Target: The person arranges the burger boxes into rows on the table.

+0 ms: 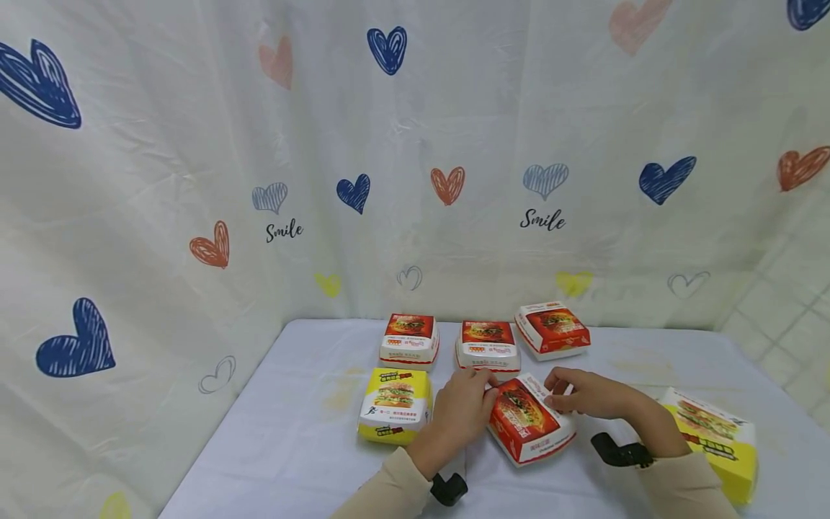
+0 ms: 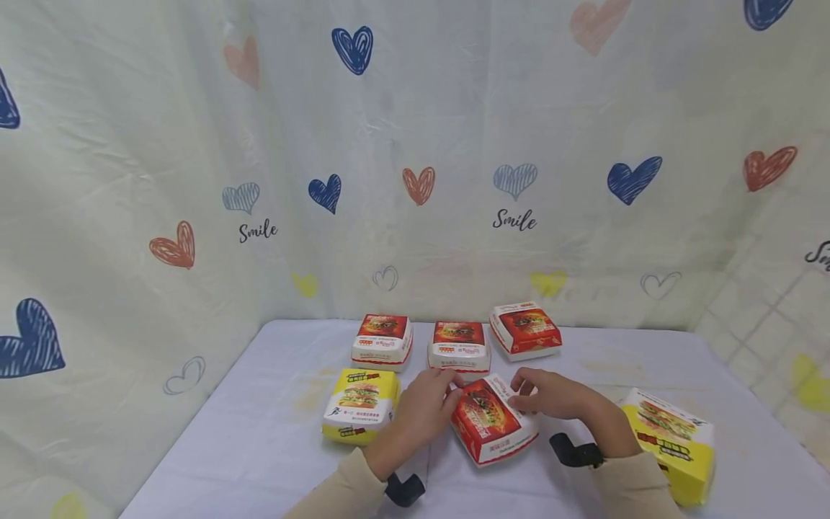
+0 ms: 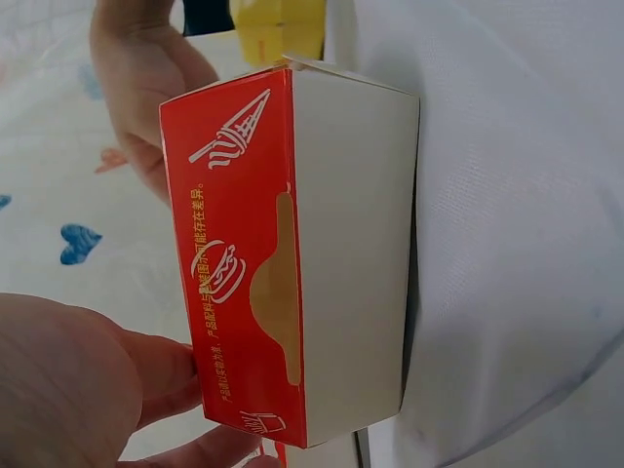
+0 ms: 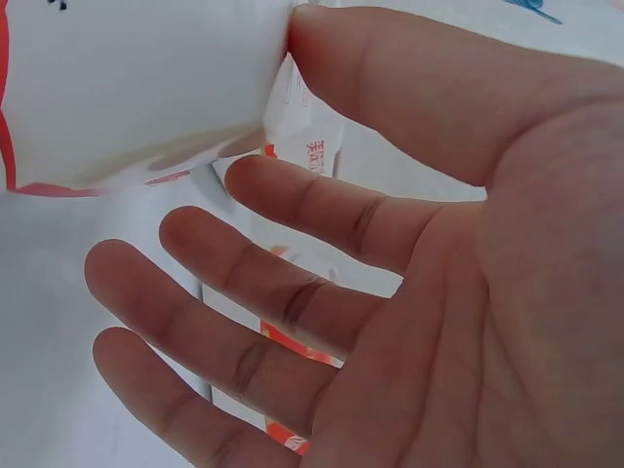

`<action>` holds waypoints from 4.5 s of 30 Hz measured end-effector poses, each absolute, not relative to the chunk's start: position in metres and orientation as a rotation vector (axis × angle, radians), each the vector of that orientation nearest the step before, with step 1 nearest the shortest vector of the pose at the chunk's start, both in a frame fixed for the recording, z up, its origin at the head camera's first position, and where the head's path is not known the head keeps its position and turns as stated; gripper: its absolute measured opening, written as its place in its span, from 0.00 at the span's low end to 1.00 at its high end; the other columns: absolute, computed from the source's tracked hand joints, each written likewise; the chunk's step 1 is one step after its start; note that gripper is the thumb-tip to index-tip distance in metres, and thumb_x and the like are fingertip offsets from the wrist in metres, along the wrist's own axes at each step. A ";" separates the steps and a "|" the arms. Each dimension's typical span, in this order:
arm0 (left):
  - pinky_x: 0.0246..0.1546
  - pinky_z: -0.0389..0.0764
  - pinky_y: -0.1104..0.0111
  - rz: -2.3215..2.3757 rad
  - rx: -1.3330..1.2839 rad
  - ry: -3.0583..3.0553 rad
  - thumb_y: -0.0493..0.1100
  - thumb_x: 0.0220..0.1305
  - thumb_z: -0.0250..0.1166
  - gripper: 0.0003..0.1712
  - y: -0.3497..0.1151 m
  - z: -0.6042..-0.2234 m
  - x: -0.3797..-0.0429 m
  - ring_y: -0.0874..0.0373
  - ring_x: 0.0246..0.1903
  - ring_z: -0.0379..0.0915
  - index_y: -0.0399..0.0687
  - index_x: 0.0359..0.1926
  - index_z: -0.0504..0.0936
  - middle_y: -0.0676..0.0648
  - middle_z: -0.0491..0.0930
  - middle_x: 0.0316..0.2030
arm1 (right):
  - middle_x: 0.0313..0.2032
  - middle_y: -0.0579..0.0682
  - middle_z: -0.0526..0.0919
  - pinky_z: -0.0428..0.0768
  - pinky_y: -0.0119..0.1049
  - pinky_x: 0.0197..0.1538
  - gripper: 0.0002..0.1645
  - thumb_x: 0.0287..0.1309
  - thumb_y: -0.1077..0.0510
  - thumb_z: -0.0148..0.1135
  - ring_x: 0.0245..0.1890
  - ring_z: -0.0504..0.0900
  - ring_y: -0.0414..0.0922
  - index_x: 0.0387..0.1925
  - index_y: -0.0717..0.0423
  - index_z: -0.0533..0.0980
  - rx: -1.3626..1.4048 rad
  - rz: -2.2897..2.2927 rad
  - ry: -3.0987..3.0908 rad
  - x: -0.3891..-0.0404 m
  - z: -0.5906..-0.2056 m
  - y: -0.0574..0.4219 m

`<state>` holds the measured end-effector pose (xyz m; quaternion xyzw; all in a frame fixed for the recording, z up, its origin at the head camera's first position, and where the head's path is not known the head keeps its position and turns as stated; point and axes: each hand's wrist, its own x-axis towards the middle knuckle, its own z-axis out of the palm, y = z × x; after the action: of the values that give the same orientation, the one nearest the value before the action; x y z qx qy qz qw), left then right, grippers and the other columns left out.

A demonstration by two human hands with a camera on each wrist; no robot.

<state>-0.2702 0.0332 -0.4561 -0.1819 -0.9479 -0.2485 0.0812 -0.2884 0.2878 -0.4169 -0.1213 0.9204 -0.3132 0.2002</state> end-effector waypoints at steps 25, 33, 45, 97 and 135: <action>0.48 0.81 0.64 -0.656 -0.608 -3.005 0.77 0.57 0.65 0.35 0.032 -0.447 -0.271 0.62 0.46 0.75 0.65 0.58 0.77 0.59 0.78 0.55 | 0.61 0.65 0.76 0.82 0.60 0.54 0.40 0.65 0.47 0.68 0.54 0.80 0.58 0.72 0.54 0.65 -0.384 -0.902 2.559 -0.288 -0.419 0.289; 0.55 0.83 0.58 -0.505 -0.732 -3.093 0.87 0.48 0.60 0.56 0.027 -0.444 -0.273 0.57 0.58 0.76 0.63 0.71 0.68 0.55 0.70 0.68 | 0.63 0.67 0.75 0.81 0.62 0.55 0.40 0.65 0.47 0.67 0.55 0.80 0.61 0.73 0.55 0.64 -0.395 -0.915 2.541 -0.286 -0.417 0.289; 0.52 0.84 0.60 -0.477 -0.795 -3.132 0.85 0.43 0.65 0.58 0.023 -0.442 -0.273 0.57 0.56 0.76 0.68 0.73 0.65 0.55 0.70 0.65 | 0.65 0.68 0.73 0.82 0.62 0.54 0.41 0.65 0.46 0.68 0.56 0.79 0.59 0.73 0.54 0.63 -0.364 -0.938 2.519 -0.288 -0.420 0.290; 0.65 0.76 0.57 -0.550 -1.097 -3.068 0.57 0.64 0.70 0.28 -0.002 -0.424 -0.281 0.62 0.66 0.69 0.79 0.64 0.77 0.65 0.75 0.66 | 0.55 0.53 0.80 0.83 0.57 0.54 0.32 0.62 0.42 0.69 0.52 0.79 0.52 0.60 0.54 0.74 -0.410 -0.851 2.544 -0.292 -0.423 0.290; 0.45 0.80 0.72 -0.498 -0.910 -2.957 0.46 0.70 0.66 0.15 -0.006 -0.426 -0.286 0.66 0.43 0.76 0.63 0.56 0.83 0.58 0.84 0.48 | 0.29 0.47 0.76 0.68 0.37 0.34 0.21 0.60 0.42 0.71 0.35 0.73 0.45 0.35 0.53 0.75 -0.495 -0.786 2.513 -0.284 -0.421 0.283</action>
<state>-0.2865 -0.0063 -0.4262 -0.2903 -0.9436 -0.1588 0.0042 -0.2843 0.2833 -0.4212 -0.1798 0.9130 -0.2857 0.2291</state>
